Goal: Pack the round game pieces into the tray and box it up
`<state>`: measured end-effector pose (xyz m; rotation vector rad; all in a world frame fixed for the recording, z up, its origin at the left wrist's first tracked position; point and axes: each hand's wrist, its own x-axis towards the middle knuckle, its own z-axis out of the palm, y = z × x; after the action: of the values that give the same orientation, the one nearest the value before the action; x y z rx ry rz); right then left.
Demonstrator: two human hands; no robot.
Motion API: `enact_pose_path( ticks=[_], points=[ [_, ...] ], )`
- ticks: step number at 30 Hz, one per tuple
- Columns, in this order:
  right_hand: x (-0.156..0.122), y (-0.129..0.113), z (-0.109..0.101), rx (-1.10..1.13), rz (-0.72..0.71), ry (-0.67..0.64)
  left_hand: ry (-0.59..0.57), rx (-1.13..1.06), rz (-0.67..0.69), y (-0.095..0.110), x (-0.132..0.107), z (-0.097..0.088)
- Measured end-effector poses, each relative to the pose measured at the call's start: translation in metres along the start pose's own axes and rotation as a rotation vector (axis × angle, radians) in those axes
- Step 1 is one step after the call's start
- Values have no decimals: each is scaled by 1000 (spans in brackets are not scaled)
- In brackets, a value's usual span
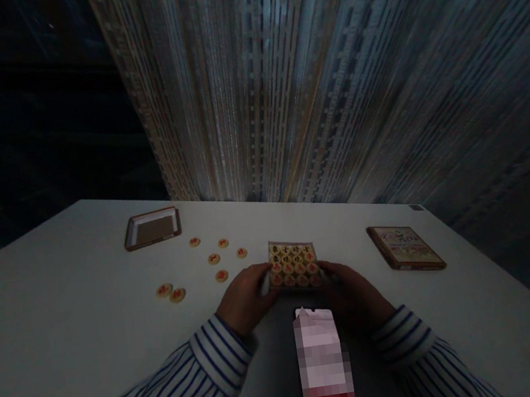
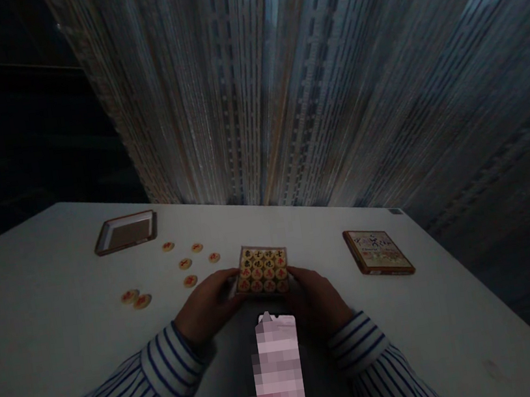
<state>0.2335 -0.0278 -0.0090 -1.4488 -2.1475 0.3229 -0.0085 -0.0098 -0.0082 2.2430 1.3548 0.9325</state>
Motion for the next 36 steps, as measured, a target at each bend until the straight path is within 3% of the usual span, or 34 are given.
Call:
enact_pose_path(
  ticks=[7,13,19,22,29,36],
  points=[
    [1,1,-3,-4,52,49,43,24,-84,4,4,-11],
    [5,0,-8,14,93,135,121,86,-69,-3,7,-20],
    [19,-16,-29,-9,23,220,128,148,-88,-10,17,-32],
    [34,-30,-45,-35,-24,228,65,256,-90,-13,30,-45],
    [66,-63,-74,-84,-107,285,-260,521,-197,-12,60,-65],
    [85,-72,-79,-39,-163,316,-320,534,-169,-14,68,-63]
  ],
)
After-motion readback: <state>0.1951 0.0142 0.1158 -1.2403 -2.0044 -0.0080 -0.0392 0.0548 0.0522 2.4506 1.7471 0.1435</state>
